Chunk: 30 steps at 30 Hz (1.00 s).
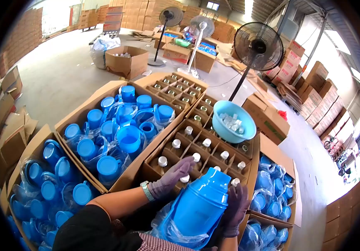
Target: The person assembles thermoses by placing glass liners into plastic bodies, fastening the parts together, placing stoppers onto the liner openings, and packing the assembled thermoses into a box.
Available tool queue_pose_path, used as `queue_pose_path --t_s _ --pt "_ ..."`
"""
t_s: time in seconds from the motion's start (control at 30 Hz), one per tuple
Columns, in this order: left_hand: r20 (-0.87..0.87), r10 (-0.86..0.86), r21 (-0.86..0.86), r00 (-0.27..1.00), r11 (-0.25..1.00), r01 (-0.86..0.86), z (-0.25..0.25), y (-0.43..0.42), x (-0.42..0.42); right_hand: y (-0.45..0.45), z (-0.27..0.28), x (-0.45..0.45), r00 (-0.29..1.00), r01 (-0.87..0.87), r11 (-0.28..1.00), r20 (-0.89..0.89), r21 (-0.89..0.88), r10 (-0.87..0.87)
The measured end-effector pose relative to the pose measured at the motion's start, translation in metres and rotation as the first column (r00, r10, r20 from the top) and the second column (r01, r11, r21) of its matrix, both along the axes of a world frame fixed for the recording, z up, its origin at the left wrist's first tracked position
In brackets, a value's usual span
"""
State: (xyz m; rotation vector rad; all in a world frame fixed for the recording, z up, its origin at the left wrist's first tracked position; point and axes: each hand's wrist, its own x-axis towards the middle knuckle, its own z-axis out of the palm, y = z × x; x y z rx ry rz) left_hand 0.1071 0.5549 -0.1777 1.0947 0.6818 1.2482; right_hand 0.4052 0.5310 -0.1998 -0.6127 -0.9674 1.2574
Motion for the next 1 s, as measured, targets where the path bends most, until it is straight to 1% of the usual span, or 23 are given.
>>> queue_pose_path --t_s 0.07,0.1,0.13,0.17,0.23,0.27,0.3,0.33,0.37,0.4,0.43,0.47,0.5,0.53,0.57,0.6,0.63,0.7,0.73,0.83,0.87,0.93,1.0 --pt "-0.01 0.022 0.086 1.0 0.996 -0.021 0.004 -0.003 -0.001 -0.009 0.01 -0.008 0.981 0.045 0.999 0.187 -0.01 -0.042" --pt "-0.023 -0.018 0.002 1.0 1.0 0.018 0.003 -0.003 -0.001 -0.02 0.022 -0.012 0.957 0.068 0.997 0.283 -0.023 -0.059" --pt "-0.044 -0.086 -0.035 0.995 0.996 0.084 -0.012 -0.002 -0.002 -0.03 0.04 -0.029 0.939 0.08 0.994 0.329 0.069 -0.099" --pt "-0.068 -0.155 -0.039 0.986 0.988 0.152 -0.021 0.007 -0.002 -0.038 0.05 -0.034 0.873 0.047 0.986 0.474 0.158 -0.118" --pt "0.231 -0.404 -0.149 0.885 0.884 0.443 -0.026 0.001 0.015 -0.044 0.072 -0.037 0.661 -0.042 0.932 0.709 0.359 -0.244" --pt "0.308 -0.391 -0.212 0.867 0.861 0.463 -0.017 -0.013 0.023 -0.051 0.082 -0.043 0.571 -0.043 0.928 0.771 0.371 -0.282" --pt "0.339 -0.306 -0.2 0.89 0.901 0.386 -0.029 -0.018 0.029 -0.057 0.089 -0.052 0.48 -0.042 0.925 0.82 0.377 -0.312" --pt "0.324 -0.289 -0.21 0.901 0.907 0.366 -0.029 -0.018 0.028 -0.058 0.091 -0.057 0.387 -0.037 0.928 0.861 0.372 -0.329" --pt "0.313 -0.267 -0.232 0.911 0.909 0.347 -0.028 -0.022 0.025 -0.054 0.095 -0.059 0.446 -0.05 0.927 0.838 0.373 -0.313" --pt "0.231 -0.245 -0.204 0.942 0.934 0.293 -0.027 -0.024 0.021 -0.047 0.102 -0.062 0.503 -0.063 0.928 0.815 0.368 -0.289" --pt "0.153 -0.219 -0.177 0.964 0.953 0.245 -0.027 -0.028 0.016 -0.041 0.093 -0.055 0.59 -0.097 0.939 0.779 0.33 -0.213" --pt "0.023 -0.162 -0.076 0.987 0.984 0.163 -0.025 -0.034 0.009 -0.034 0.084 -0.048 0.668 -0.133 0.947 0.732 0.293 -0.132" --pt "0.026 -0.061 -0.031 0.998 0.998 0.062 -0.014 -0.045 0.009 -0.034 0.08 -0.05 0.75 -0.115 0.978 0.661 0.171 -0.027" --pt "-0.203 0.05 0.106 0.978 0.994 -0.029 -0.013 -0.048 0.002 -0.035 0.078 -0.056 0.822 -0.112 0.992 0.566 0.052 0.063" --pt "-0.402 0.192 0.264 0.896 0.961 -0.087 -0.011 -0.048 -0.004 -0.031 0.075 -0.06 0.882 -0.124 0.99 0.451 -0.06 0.138" --pt "-0.494 0.248 0.288 0.833 0.951 -0.112 0.017 -0.061 -0.003 -0.012 0.032 -0.04 0.924 -0.212 0.972 0.303 -0.102 0.234" --pt "-0.542 0.335 0.347 0.771 0.924 -0.158 0.024 -0.071 0.005 -0.003 0.012 -0.035 0.944 -0.29 0.901 0.059 -0.323 0.325" --pt "-0.595 0.512 0.531 0.619 0.829 -0.175 0.033 -0.081 0.015 -0.007 0.024 -0.036 0.896 -0.443 0.79 -0.22 -0.424 0.385" --pt "-0.597 0.523 0.55 0.609 0.819 -0.164 0.038 -0.084 0.017 -0.01 0.036 -0.037 0.882 -0.47 0.745 -0.23 -0.473 0.411" --pt "-0.45 0.236 0.224 0.861 0.963 -0.147 0.03 -0.068 0.013 -0.005 0.013 -0.03 0.936 -0.348 0.853 -0.089 -0.39 0.341" --pt "-0.177 0.164 0.101 0.97 0.984 -0.148 0.031 -0.063 0.011 -0.004 0.012 -0.026 0.936 -0.349 0.879 -0.164 -0.325 0.311" --pt "-0.03 0.406 0.321 0.913 0.869 -0.376 0.042 -0.054 -0.013 0.005 0.004 -0.01 0.926 -0.229 0.936 -0.358 -0.268 0.124" --pt "-0.004 0.496 0.458 0.869 0.773 -0.439 0.047 -0.048 -0.015 0.025 -0.029 0.03 0.869 -0.136 0.969 -0.495 -0.206 0.017"
